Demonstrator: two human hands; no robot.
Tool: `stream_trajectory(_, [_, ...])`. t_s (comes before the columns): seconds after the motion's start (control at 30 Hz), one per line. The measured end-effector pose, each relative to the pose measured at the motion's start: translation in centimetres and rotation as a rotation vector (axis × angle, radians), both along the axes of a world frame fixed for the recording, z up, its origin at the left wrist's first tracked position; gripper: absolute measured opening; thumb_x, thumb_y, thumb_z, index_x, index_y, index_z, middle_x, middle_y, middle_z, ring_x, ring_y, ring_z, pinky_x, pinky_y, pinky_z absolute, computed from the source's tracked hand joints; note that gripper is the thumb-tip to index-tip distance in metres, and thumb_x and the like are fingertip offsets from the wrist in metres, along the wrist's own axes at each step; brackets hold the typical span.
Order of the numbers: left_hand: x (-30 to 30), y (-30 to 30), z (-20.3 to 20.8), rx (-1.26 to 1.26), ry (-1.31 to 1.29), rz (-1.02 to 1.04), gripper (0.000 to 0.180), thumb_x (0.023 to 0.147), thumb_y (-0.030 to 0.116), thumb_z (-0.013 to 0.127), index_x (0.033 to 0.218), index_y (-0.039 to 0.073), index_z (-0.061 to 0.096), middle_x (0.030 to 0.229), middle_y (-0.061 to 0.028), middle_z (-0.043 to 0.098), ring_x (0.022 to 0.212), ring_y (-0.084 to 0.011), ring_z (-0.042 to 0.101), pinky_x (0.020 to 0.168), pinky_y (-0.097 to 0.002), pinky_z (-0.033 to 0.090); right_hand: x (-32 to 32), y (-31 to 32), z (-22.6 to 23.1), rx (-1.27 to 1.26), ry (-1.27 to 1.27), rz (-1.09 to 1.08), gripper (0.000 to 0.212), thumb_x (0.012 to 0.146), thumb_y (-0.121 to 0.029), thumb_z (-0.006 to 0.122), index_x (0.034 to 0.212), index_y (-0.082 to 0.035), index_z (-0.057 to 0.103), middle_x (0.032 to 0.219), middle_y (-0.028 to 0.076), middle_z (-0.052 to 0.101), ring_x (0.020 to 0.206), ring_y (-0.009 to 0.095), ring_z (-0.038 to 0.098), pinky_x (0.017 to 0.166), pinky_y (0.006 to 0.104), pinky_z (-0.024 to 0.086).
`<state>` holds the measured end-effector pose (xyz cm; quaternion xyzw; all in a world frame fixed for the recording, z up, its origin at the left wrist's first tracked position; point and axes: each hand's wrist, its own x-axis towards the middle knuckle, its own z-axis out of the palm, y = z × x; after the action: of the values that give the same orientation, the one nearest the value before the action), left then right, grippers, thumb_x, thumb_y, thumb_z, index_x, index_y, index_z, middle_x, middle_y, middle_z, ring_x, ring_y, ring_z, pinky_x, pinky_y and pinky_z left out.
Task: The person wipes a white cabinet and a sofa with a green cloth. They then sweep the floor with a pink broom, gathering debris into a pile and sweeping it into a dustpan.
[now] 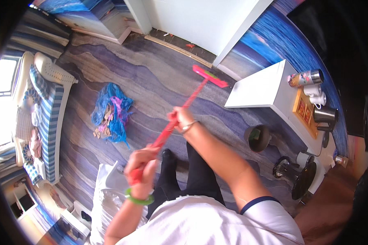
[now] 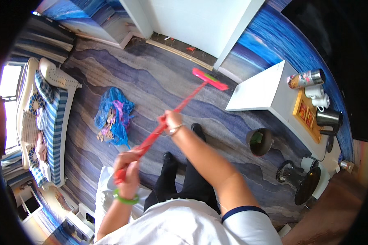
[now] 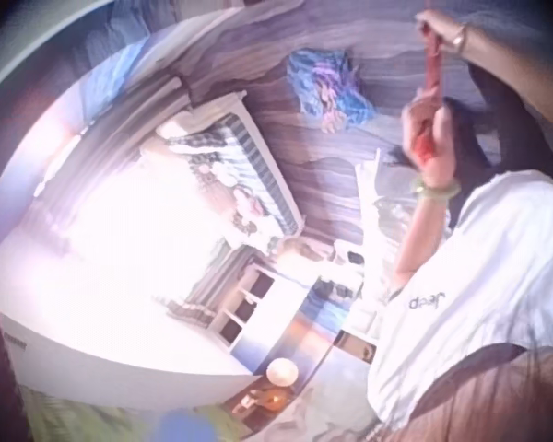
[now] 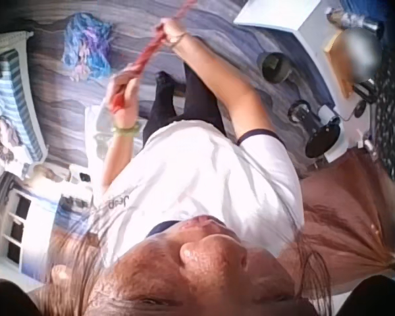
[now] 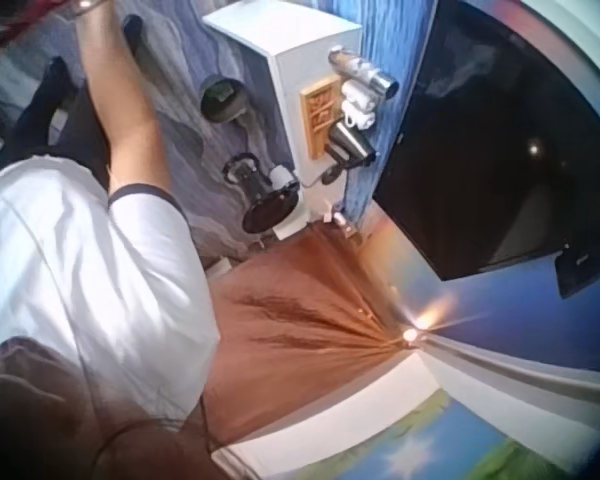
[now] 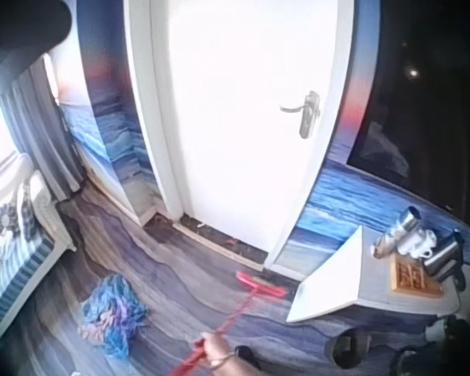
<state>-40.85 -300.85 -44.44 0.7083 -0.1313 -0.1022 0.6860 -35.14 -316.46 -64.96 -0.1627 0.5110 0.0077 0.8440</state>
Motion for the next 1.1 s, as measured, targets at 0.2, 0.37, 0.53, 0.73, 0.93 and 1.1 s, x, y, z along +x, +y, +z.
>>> stream_trajectory(0.2, [-1.5,-15.5,-8.7,-0.015,0.071,-0.18,0.012,0.077,-0.004,0.06,0.078,0.001,0.049,0.079,-0.0087,0.052,0.088,-0.0241,0.056,0.082,-0.0331,0.041,-2.8,-16.4,-13.5,-0.238,0.196,0.274,0.019,0.076,-0.011,0.049,0.059,-0.01,0.042,0.045,0.003,0.04,0.036,0.017,0.041,0.036,0.0292,0.036])
stream_trajectory(0.37, [2.9,-9.5,-0.3,0.274,0.052,-0.163,0.011,0.07,-0.009,0.062,0.074,-0.001,0.054,0.083,-0.0113,0.06,0.082,-0.0238,0.058,0.073,-0.0315,0.045,-0.9,-6.6,-5.8,0.15,0.046,0.126,0.008,0.078,-0.007,0.049,0.073,-0.007,0.043,0.058,0.007,0.045,0.049,0.021,0.047,0.046,0.0348,0.041])
stream_trajectory(0.53, [5.4,-7.1,10.4,0.201,-0.04,-0.107,0.015,0.071,0.006,0.06,0.06,0.0,0.052,0.062,-0.0107,0.058,0.064,-0.0232,0.058,0.062,-0.0333,0.048,1.1,-1.9,6.2,0.633,-0.066,-0.033,0.016,0.085,-0.013,0.054,0.075,-0.005,0.044,0.06,0.008,0.047,0.054,0.022,0.051,0.06,0.0384,0.05])
stream_trajectory(0.73, [3.2,-9.3,2.4,0.206,0.14,-0.259,0.013,0.071,-0.01,0.062,0.071,-0.002,0.051,0.078,-0.0098,0.058,0.08,-0.0234,0.057,0.074,-0.0329,0.044,-3.0,-8.6,-3.9,0.277,0.048,-0.016,0.021,0.081,-0.007,0.044,0.061,-0.008,0.041,0.053,0.006,0.041,0.045,0.019,0.043,0.047,0.0317,0.039])
stream_trajectory(0.93, [5.6,-5.9,6.9,0.421,-0.026,-0.338,0.012,0.07,-0.007,0.059,0.066,-0.001,0.05,0.07,-0.01,0.056,0.073,-0.0223,0.057,0.065,-0.0305,0.045,0.0,2.2,-2.3,0.48,-0.074,0.108,0.012,0.082,-0.006,0.047,0.071,-0.007,0.043,0.059,0.006,0.044,0.047,0.017,0.043,0.047,0.0302,0.041])
stream_trajectory(1.1, [5.8,-5.0,10.2,0.438,-0.209,-0.378,0.015,0.071,-0.002,0.061,0.064,0.002,0.048,0.065,-0.0092,0.054,0.071,-0.0244,0.058,0.065,-0.0322,0.047,2.5,3.6,3.8,0.611,-0.146,0.081,0.015,0.082,-0.01,0.055,0.081,-0.006,0.04,0.06,0.004,0.045,0.05,0.015,0.047,0.051,0.0304,0.044])
